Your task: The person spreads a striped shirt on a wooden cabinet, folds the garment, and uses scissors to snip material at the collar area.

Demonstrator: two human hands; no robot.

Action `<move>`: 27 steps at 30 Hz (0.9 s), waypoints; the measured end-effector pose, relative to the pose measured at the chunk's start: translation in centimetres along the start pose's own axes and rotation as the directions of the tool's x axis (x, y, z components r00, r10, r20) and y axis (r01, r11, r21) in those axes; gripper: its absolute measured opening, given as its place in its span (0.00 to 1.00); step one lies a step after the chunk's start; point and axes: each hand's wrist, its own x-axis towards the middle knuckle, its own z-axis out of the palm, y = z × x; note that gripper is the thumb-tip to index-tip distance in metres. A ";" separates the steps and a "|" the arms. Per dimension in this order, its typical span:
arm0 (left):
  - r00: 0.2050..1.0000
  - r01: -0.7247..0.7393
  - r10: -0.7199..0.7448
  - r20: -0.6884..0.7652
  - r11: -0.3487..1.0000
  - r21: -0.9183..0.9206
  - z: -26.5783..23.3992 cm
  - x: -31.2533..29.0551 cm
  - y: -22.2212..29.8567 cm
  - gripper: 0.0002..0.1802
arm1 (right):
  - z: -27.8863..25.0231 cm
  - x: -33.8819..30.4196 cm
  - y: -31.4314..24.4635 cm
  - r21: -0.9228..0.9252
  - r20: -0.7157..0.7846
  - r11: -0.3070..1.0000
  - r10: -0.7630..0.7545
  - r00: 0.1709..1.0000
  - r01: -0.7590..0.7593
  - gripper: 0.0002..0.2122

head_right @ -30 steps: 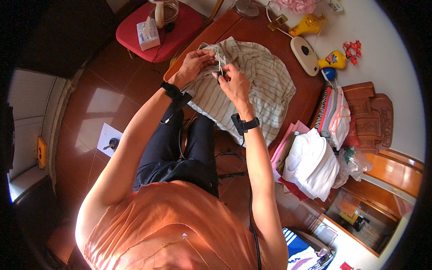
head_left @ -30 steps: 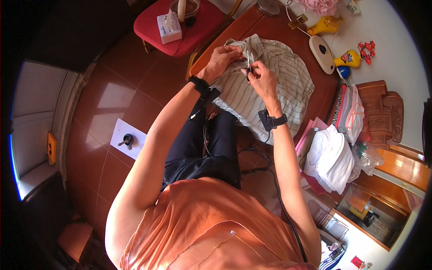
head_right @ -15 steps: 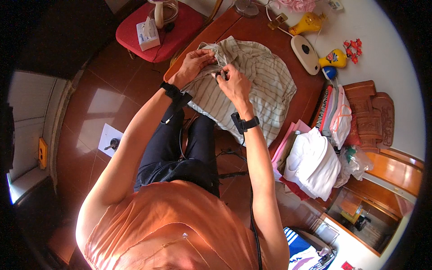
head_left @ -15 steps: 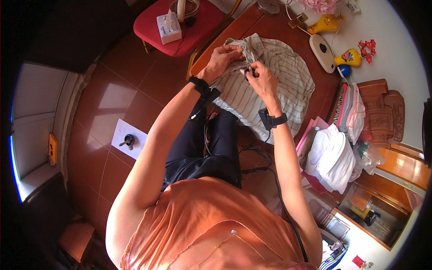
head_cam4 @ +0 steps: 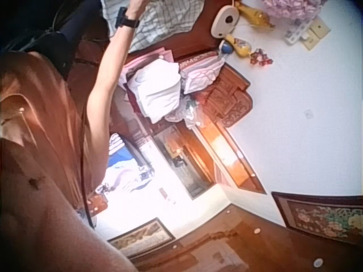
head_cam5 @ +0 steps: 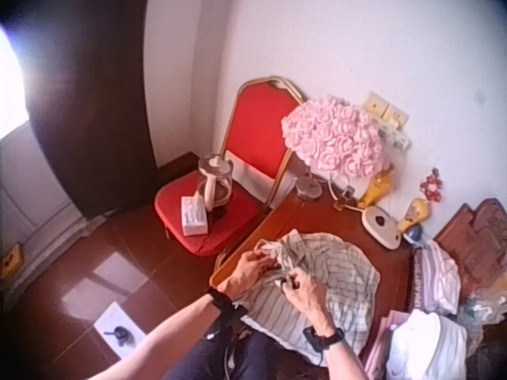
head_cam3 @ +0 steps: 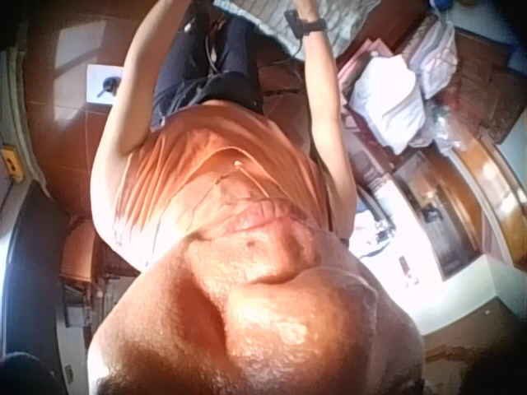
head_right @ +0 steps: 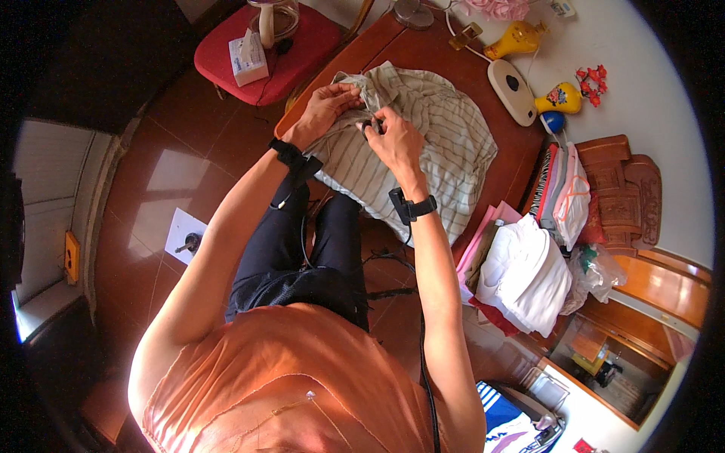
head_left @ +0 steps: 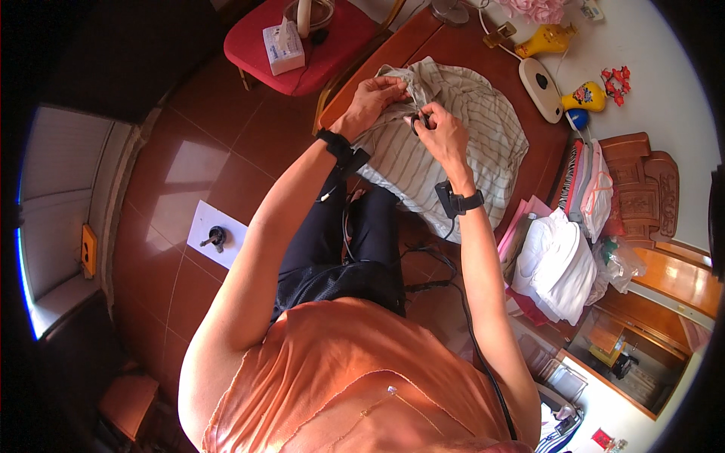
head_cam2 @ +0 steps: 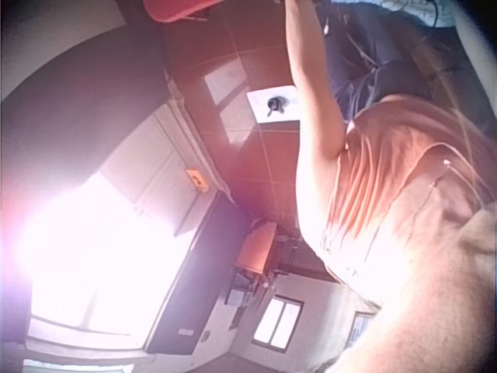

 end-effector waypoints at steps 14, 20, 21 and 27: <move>1.000 0.004 -0.003 0.020 1.000 -0.029 0.1 -0.2 0.1 0.07 | -0.2 0.2 -0.2 -0.004 0.030 1.000 0.017 0.999 -0.017 0.14; 0.999 -0.004 0.005 0.040 1.000 -0.011 0.0 -0.1 0.1 0.09 | -0.1 0.4 0.0 0.002 -0.019 0.999 -0.045 0.999 0.045 0.14; 0.999 -0.003 0.003 0.040 1.000 -0.009 0.0 -0.2 0.1 0.09 | -0.2 0.4 -0.1 -0.007 -0.015 0.999 -0.048 0.999 0.048 0.13; 0.999 -0.009 0.009 0.035 1.000 0.001 -0.2 -0.1 0.1 0.09 | -0.3 0.5 -0.1 -0.013 -0.003 0.999 -0.053 0.999 0.053 0.13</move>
